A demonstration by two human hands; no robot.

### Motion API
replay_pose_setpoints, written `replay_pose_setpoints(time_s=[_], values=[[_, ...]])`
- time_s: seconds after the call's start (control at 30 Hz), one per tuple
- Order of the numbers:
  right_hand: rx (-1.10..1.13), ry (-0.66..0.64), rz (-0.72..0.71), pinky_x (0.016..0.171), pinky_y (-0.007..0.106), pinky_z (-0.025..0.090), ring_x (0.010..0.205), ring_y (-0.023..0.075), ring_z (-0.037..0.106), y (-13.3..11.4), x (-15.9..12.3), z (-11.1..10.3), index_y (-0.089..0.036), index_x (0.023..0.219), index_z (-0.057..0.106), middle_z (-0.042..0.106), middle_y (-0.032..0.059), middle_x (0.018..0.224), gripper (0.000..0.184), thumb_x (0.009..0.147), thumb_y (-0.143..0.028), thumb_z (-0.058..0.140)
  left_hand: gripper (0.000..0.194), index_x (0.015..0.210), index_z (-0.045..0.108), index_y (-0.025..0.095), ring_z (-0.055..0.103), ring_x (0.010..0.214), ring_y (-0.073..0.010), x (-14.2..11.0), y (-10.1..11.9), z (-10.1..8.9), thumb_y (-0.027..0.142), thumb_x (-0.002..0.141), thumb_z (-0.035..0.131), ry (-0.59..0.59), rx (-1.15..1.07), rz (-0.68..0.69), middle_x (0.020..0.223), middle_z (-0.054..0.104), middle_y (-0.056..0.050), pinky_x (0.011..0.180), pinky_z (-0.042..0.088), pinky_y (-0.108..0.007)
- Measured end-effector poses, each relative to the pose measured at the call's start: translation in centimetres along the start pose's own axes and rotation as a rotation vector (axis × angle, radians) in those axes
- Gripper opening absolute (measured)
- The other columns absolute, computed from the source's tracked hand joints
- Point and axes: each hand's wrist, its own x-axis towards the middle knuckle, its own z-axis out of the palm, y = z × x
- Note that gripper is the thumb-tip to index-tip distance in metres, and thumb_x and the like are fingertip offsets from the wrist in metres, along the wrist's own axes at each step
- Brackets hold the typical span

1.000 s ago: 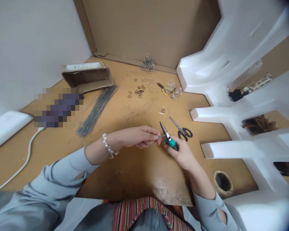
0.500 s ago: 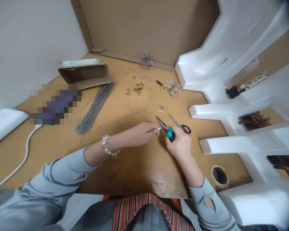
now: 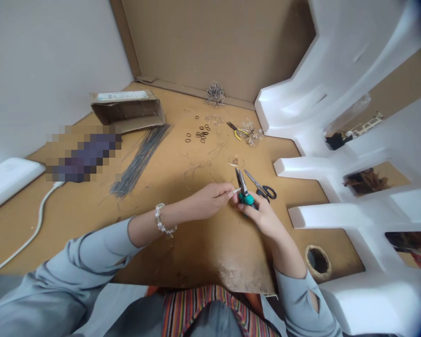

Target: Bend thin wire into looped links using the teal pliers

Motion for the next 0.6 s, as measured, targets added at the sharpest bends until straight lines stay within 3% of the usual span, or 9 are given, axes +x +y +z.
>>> replay_pose_setpoints(time_s=[0.13, 0.37, 0.6], values=[[0.097, -0.072, 0.006, 0.076, 0.028, 0.042, 0.079, 0.0155, 0.054, -0.1, -0.3, -0.3, -0.016, 0.089, 0.058, 0.06, 0.0028, 0.086, 0.016, 0.075, -0.019, 0.049, 0.023, 0.079, 0.052, 0.014, 0.034, 0.05, -0.0081, -0.4, 0.7, -0.5, 0.023, 0.089, 0.034, -0.066, -0.052, -0.034, 0.054, 0.038, 0.006, 0.052, 0.032, -0.02], [0.063, -0.047, 0.029, 0.08, 0.031, 0.041, 0.084, 0.018, 0.054, -0.3, -0.3, -0.4, -0.016, 0.087, 0.058, 0.059, 0.005, 0.088, 0.016, 0.074, -0.021, 0.051, 0.022, 0.081, 0.055, 0.013, 0.033, 0.047, -0.007, -0.4, 0.6, -1.3, 0.024, 0.088, 0.038, -0.095, -0.144, -0.072, 0.051, 0.039, 0.006, 0.049, 0.031, -0.019], [0.091, -0.127, -0.03, 0.079, 0.03, 0.041, 0.086, 0.0176, 0.052, -0.8, -0.3, -0.6, -0.017, 0.096, 0.059, 0.058, 0.0046, 0.091, 0.023, 0.075, -0.018, 0.05, 0.015, 0.079, 0.052, 0.012, 0.012, 0.038, -0.0046, -0.1, -0.7, -1.8, 0.021, 0.085, 0.042, -0.331, -0.764, -0.224, 0.046, 0.022, 0.009, 0.035, 0.012, -0.016]])
